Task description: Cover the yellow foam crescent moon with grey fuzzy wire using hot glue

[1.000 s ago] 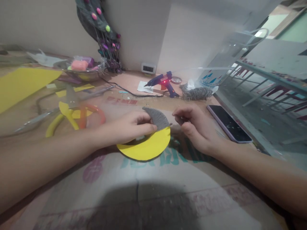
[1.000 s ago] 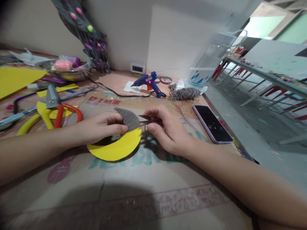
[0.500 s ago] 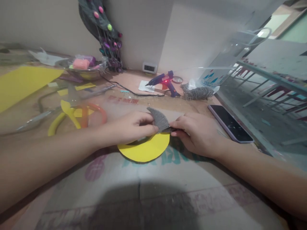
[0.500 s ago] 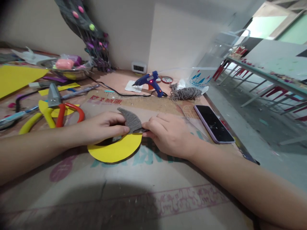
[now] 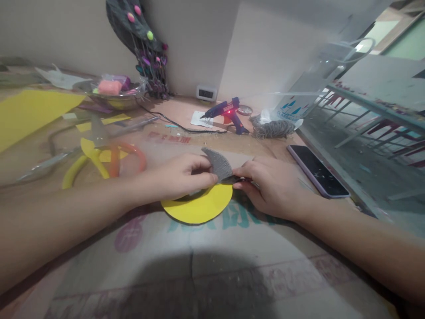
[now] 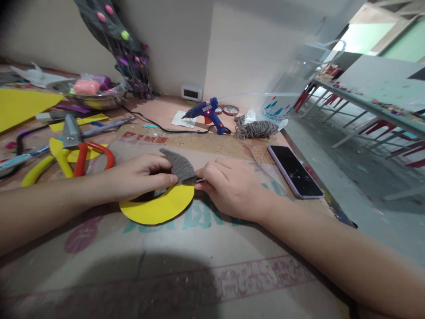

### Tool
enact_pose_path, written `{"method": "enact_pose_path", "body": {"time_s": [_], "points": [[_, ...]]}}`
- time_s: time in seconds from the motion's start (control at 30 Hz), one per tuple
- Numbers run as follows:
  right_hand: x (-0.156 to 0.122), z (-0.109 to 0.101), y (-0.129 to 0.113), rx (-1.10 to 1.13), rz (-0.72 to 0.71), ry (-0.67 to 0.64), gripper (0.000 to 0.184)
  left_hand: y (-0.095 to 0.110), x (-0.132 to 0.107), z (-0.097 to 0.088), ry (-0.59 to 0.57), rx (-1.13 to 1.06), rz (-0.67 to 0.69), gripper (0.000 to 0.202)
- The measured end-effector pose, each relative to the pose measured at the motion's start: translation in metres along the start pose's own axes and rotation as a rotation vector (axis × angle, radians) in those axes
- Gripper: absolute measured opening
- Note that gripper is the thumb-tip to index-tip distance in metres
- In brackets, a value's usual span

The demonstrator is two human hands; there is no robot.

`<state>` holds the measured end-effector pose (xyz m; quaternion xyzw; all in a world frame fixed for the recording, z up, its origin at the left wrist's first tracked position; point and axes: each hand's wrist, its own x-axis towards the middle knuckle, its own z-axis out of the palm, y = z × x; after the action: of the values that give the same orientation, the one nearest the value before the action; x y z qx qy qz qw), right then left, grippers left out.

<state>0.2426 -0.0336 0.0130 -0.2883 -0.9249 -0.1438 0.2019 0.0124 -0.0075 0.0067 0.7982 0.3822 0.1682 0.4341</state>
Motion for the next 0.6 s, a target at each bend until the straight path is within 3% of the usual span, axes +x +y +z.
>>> {"method": "enact_pose_path", "body": {"time_s": [0.23,0.6], "points": [[0.0009,-0.0006,-0.0021,0.003,0.016,-0.025,0.024,-0.0026,0.0002,-0.0003,-0.001,0.065,0.055,0.026],[0.002,-0.0001,-0.0012,-0.033,-0.047,0.015,0.022,-0.0018,0.0015,0.0004,0.007,0.052,0.017,0.025]]}}
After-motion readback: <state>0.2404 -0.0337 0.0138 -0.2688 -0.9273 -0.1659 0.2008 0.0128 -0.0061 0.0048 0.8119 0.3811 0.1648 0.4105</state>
